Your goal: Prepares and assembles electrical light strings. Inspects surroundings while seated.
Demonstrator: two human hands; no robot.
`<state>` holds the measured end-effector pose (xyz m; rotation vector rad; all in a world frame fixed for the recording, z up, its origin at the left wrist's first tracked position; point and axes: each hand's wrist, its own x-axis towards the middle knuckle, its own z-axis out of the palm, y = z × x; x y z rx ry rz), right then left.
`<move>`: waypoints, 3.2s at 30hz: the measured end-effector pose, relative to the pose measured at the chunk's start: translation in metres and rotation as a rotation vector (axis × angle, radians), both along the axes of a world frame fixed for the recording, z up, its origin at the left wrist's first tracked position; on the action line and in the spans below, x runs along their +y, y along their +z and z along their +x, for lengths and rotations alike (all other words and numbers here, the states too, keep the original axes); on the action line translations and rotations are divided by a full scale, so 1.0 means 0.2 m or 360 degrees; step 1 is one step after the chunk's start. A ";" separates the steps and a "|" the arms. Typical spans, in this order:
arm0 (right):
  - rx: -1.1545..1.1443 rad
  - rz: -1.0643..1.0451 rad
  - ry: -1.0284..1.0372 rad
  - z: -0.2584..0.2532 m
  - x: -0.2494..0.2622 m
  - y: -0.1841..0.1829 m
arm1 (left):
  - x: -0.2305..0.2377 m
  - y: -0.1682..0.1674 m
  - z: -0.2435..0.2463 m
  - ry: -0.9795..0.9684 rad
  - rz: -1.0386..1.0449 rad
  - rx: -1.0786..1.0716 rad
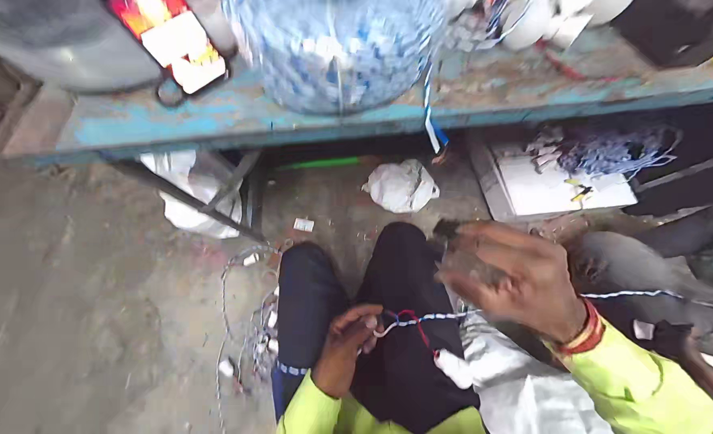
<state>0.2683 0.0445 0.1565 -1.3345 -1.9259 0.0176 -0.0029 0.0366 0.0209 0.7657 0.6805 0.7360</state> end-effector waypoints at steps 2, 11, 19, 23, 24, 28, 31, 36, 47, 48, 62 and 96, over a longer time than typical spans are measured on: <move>0.0102 -0.0103 0.0143 -0.12 -0.17 -0.12 | -0.01 0.08 -0.01 -0.0019 0.0134 -0.0042; 0.0064 -0.0341 0.0236 -0.34 -0.49 -0.25 | -0.23 0.24 0.03 0.0223 0.0529 0.0094; 0.0261 -0.0313 0.0238 -0.39 -0.54 -0.25 | -0.27 0.28 -0.03 0.0252 0.1136 0.0273; 0.0270 -0.0317 0.0245 -0.39 -0.52 -0.24 | -0.27 0.29 -0.04 0.0299 0.1339 0.0385; 0.0266 -0.0314 0.0256 -0.39 -0.52 -0.24 | -0.27 0.29 -0.03 0.0319 0.1385 0.0410; 0.0278 -0.0307 0.0296 -0.39 -0.53 -0.23 | -0.28 0.28 -0.02 0.0391 0.1569 0.0455; 0.0353 -0.0391 0.0298 -0.39 -0.54 -0.23 | -0.29 0.27 -0.01 0.0487 0.1770 0.0604; 0.0621 -0.0677 0.0395 -0.38 -0.56 -0.21 | -0.31 0.23 -0.01 0.0738 0.2352 0.1052; 0.1088 -0.1149 0.0532 -0.30 -0.54 -0.18 | -0.28 0.23 -0.03 0.0598 0.2316 0.0446; 0.1095 -0.1152 0.0639 -0.29 -0.53 -0.18 | -0.27 0.23 -0.04 0.0546 0.2286 0.0389; 0.1503 -0.0965 0.0689 -0.29 -0.56 -0.17 | -0.26 0.23 -0.04 0.0446 0.1517 0.0175; 0.0543 -0.0589 0.0272 -0.37 -0.57 -0.25 | -0.32 0.26 0.01 0.0396 0.1301 0.0461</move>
